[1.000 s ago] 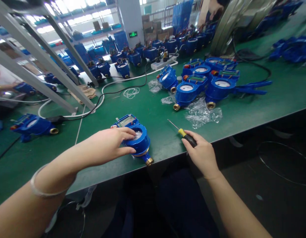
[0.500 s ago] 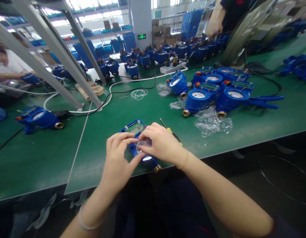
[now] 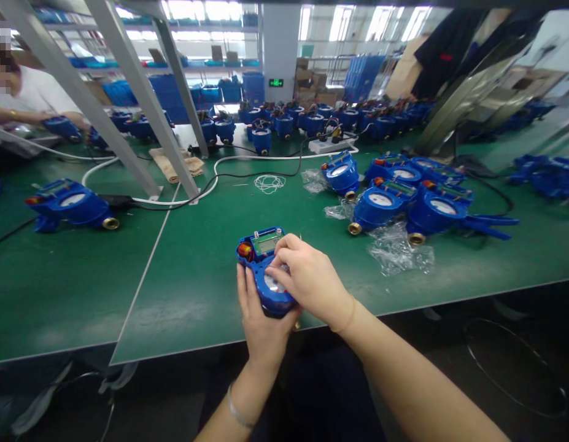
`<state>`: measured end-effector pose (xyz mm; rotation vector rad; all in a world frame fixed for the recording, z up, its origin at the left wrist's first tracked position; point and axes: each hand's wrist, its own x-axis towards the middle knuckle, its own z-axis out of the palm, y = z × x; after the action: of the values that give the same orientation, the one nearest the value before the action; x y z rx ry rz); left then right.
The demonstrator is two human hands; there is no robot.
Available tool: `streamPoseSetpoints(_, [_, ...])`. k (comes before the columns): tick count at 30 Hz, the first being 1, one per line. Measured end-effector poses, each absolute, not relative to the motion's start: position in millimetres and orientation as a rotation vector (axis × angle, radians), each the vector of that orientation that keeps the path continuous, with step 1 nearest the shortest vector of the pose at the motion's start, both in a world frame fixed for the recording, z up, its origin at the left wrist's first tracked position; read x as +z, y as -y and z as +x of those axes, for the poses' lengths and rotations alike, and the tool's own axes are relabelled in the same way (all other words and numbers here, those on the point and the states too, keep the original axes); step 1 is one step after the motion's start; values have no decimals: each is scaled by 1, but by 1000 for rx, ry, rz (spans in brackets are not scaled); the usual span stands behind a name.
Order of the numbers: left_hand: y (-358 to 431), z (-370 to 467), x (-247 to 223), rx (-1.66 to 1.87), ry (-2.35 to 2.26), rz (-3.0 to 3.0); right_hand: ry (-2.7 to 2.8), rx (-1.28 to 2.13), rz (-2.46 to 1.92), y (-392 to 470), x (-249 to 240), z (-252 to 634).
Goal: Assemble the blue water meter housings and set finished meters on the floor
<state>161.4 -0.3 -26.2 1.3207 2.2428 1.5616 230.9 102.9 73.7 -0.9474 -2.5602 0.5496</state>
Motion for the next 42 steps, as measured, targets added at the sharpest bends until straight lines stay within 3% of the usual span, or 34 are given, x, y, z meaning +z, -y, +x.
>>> streamPoseSetpoints(5, [6,152,-29,1623,-2231,1375,2393,371,-1130,-103,74,228])
streamPoseSetpoints(13, [6,144,-29,1580,-2248,1517,1795,563,-898,-87,45,253])
streamPoseSetpoints(17, [10,140,-29,1569,-2222,1486,2006,464,-594,-68,38,259])
streamPoseSetpoints(21, [11,135,-28,1527,-2200,1534,2071,428,-821,-83,47,256])
streamPoseSetpoints(24, [11,133,-27,1536,-2202,1536,2319,181,-905,-99,64,249])
streamPoseSetpoints(29, [10,132,-26,1554,-2174,1544,2863,-159,-660,-106,94,235])
streamPoseSetpoints(33, [10,130,-26,1538,-2180,1558,3040,23,-629,-109,102,224])
streamPoseSetpoints(35, [10,127,-27,1553,-2173,1580,2957,319,-619,-114,101,220])
streamPoseSetpoints(39, [10,123,-28,1578,-2130,1576,2050,1008,-748,-135,98,230])
streamPoseSetpoints(42, [12,124,-29,1559,-2108,1536,1504,828,-907,-159,83,265])
